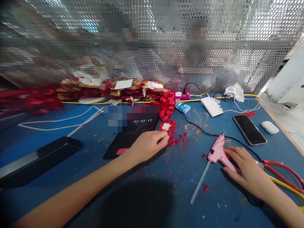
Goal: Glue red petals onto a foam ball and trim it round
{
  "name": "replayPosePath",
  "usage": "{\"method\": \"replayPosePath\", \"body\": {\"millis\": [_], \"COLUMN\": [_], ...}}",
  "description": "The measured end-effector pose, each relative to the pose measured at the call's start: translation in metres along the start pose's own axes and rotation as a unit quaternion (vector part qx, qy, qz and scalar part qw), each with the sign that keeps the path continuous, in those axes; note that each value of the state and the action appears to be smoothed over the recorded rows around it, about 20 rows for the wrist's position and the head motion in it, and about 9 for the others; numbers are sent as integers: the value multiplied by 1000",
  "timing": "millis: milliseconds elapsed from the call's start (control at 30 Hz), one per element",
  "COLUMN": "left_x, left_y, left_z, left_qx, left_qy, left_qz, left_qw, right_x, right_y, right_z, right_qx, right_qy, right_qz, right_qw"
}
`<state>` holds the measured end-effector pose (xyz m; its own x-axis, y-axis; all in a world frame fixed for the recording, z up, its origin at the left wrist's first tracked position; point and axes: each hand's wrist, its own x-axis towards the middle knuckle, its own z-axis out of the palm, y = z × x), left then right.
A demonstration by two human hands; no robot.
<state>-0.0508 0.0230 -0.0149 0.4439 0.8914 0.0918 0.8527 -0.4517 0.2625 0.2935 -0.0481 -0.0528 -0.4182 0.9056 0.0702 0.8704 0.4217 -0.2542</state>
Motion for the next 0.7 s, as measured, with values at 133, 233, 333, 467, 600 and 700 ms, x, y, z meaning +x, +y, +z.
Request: {"method": "replayPosePath", "body": {"millis": [133,233,333,467,600,700], "left_x": [-4,-5,-4,-4,-5,-6], "left_y": [4,4,2,1,5,8], "left_z": [1,-2,-3,-4,-8,-11], "left_qx": [-34,-101,-157,-188,-186,-181], "left_qy": [-3,-8,-20,-40,-56,-59], "left_qz": [31,46,48,27,-14,-27], "left_qw": [999,994,986,981,981,981], "right_x": [1,1,1,0,-1,-1], "right_y": [0,0,0,0,1,2], "right_z": [0,0,0,0,1,1], "right_qx": [1,0,0,-6,-6,-3], "right_qy": [-5,-8,-6,-11,-14,-12], "right_qz": [3,5,4,1,-1,1], "right_qw": [1000,1000,1000,1000,1000,1000]}}
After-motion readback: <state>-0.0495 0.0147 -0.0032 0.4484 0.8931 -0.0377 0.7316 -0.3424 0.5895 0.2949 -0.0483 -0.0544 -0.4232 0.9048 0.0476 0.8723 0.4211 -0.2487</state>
